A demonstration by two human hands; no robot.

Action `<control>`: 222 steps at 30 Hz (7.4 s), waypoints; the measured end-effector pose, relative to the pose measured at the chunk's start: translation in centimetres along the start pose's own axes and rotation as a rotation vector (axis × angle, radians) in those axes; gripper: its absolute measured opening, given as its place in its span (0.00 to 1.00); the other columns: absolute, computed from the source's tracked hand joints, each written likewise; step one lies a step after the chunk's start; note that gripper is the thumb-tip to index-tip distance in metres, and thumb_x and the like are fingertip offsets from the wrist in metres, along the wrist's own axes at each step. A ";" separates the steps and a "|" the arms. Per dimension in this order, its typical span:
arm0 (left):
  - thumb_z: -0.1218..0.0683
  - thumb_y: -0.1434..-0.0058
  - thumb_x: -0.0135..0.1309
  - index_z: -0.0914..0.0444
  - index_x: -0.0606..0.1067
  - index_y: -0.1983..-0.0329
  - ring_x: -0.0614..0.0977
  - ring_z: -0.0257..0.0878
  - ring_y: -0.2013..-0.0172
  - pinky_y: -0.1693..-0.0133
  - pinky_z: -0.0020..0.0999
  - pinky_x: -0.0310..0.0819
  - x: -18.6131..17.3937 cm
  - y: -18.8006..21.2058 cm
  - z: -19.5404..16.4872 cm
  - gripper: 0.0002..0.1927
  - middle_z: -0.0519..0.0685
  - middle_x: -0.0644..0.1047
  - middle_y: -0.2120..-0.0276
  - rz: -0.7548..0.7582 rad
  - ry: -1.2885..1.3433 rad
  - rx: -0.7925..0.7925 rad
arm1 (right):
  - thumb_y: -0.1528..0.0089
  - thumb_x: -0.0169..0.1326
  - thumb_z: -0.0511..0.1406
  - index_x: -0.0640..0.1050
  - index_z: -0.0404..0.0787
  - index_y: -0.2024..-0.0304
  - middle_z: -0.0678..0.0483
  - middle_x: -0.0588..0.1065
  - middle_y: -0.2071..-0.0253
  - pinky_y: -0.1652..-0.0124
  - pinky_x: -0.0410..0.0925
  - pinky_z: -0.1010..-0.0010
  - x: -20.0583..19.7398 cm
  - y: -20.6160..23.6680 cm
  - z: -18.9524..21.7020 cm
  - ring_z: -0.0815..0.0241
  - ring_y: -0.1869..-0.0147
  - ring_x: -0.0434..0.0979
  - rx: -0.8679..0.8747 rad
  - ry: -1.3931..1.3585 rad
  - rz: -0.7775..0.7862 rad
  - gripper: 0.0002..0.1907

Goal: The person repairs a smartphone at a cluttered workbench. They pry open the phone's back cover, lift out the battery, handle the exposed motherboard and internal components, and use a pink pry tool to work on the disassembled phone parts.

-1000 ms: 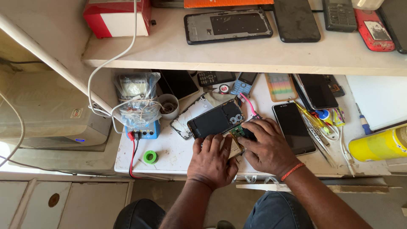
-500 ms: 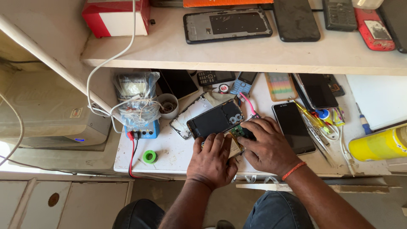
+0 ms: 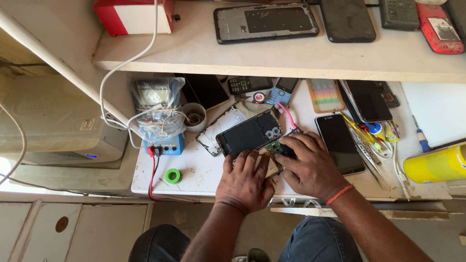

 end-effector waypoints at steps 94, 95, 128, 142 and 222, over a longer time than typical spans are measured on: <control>0.40 0.41 0.49 0.61 0.67 0.32 0.69 0.55 0.41 0.42 0.60 0.56 0.3 -0.6 0.1 0.36 0.59 0.68 0.40 0.137 -0.019 -0.044 | 0.43 0.53 0.41 0.84 0.43 0.51 0.43 0.71 0.39 0.32 0.50 0.46 1.8 1.8 4.3 0.44 0.34 0.65 0.300 0.202 -0.099 0.20; 0.39 0.41 0.49 0.61 0.67 0.32 0.69 0.55 0.41 0.42 0.60 0.56 0.3 -0.5 0.1 0.36 0.59 0.68 0.40 0.136 -0.020 -0.043 | 0.42 0.53 0.41 0.84 0.43 0.51 0.43 0.71 0.39 0.32 0.50 0.46 1.8 1.8 4.3 0.44 0.34 0.65 0.299 0.202 -0.105 0.20; 0.40 0.43 0.50 0.61 0.69 0.33 0.70 0.52 0.43 0.44 0.56 0.59 0.1 -0.5 0.1 0.36 0.57 0.70 0.42 0.103 0.004 -0.037 | 0.44 0.54 0.40 0.84 0.44 0.52 0.43 0.70 0.39 0.33 0.51 0.44 1.9 1.5 4.0 0.44 0.35 0.65 0.290 0.206 -0.084 0.20; 0.40 0.45 0.52 0.64 0.70 0.35 0.70 0.52 0.42 0.44 0.54 0.59 0.3 -0.2 0.3 0.37 0.57 0.70 0.43 0.055 0.010 -0.031 | 0.44 0.54 0.40 0.84 0.45 0.52 0.43 0.70 0.39 0.32 0.49 0.44 1.7 1.3 3.3 0.43 0.33 0.64 0.281 0.177 -0.076 0.19; 0.39 0.46 0.54 0.61 0.71 0.36 0.71 0.53 0.44 0.45 0.57 0.60 0.0 0.1 0.5 0.37 0.57 0.72 0.45 0.046 0.015 -0.047 | 0.52 0.58 0.35 0.85 0.42 0.78 0.46 0.71 0.35 0.31 0.47 0.45 2.0 -1.5 1.5 0.43 0.29 0.63 0.259 0.050 0.058 0.06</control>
Point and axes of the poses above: each hand's wrist, its own y-axis away from the middle knuckle, its own x-axis out of the palm, z = x × y, the point moved 2 cm from there along -y, towards the middle knuckle
